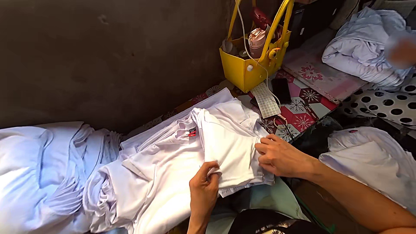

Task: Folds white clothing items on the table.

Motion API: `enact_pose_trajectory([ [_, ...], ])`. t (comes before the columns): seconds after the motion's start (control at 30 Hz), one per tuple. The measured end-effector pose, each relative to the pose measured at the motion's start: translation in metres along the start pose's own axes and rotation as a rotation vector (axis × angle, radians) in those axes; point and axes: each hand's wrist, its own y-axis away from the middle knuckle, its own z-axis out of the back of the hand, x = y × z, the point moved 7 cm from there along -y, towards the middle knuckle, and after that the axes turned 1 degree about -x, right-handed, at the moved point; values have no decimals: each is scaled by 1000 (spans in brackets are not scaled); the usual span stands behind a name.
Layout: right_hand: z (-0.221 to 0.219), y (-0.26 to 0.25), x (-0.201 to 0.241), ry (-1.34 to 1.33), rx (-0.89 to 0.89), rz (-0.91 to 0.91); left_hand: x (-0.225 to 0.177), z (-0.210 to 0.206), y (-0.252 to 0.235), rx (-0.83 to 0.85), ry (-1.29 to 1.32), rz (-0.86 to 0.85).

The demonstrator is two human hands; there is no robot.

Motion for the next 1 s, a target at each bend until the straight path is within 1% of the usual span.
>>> enact_pose_trajectory([
  [0.03, 3, 5, -7, -104, -37, -43, 11, 2, 5, 4, -7, 62],
  [0.07, 2, 8, -21, -226, -42, -168, 24, 0, 12, 18, -20, 135],
  [0.1, -5, 10, -43, -327, -39, -346, 34, -3, 19, 34, -52, 189],
  [0.13, -16, 12, -71, -409, -37, -541, 41, -8, 24, 47, -112, 209],
  [0.17, -32, 12, -101, -495, -46, -716, 45, -12, 28, 51, -201, 193],
  [0.2, -49, 11, -125, -614, -74, -849, 49, -16, 30, 48, -299, 169],
  [0.23, -65, 6, -143, -785, -132, -942, 53, -20, 32, 56, -391, 172],
  [0.27, -80, -3, -154, -1012, -216, -1001, 59, -24, 33, 72, -463, 197],
  [0.33, -102, -25, -165, -1477, -387, -1084, 74, -29, 36, 102, -518, 254],
  [0.37, -107, -34, -167, -1623, -458, -1104, 79, -30, 39, 108, -519, 258],
  [0.43, -108, -50, -173, -1733, -534, -1134, 82, -31, 42, 94, -510, 218],
  [0.53, -104, -59, -176, -1682, -669, -1266, 85, -31, 45, 70, -496, 155],
  [0.57, -101, -59, -176, -1645, -721, -1285, 85, -30, 46, 68, -492, 146],
  [0.63, -89, -59, -174, -1499, -824, -1247, 87, -29, 47, 72, -490, 143],
  [0.73, -61, -60, -174, -1220, -907, -1065, 87, -26, 51, 68, -477, 150],
  [0.8, -42, -61, -164, -1240, -961, -906, 87, -23, 53, 71, -481, 181],
  [0.83, -35, -60, -151, -1277, -931, -793, 88, -20, 54, 81, -492, 205],
  [0.87, -29, -57, -132, -1306, -845, -654, 88, -16, 55, 104, -496, 245],
  [0.9, -26, -55, -107, -1310, -704, -464, 89, -12, 55, 128, -480, 300],
  [0.93, -26, -53, -81, -1252, -495, -211, 89, -5, 55, 127, -431, 353],
  [0.97, -28, -52, -52, -1124, -245, 76, 88, 3, 54, 72, -352, 375],
  [1.0, -33, -49, -30, -921, -79, 243, 85, 11, 51, -12, -234, 381],
])
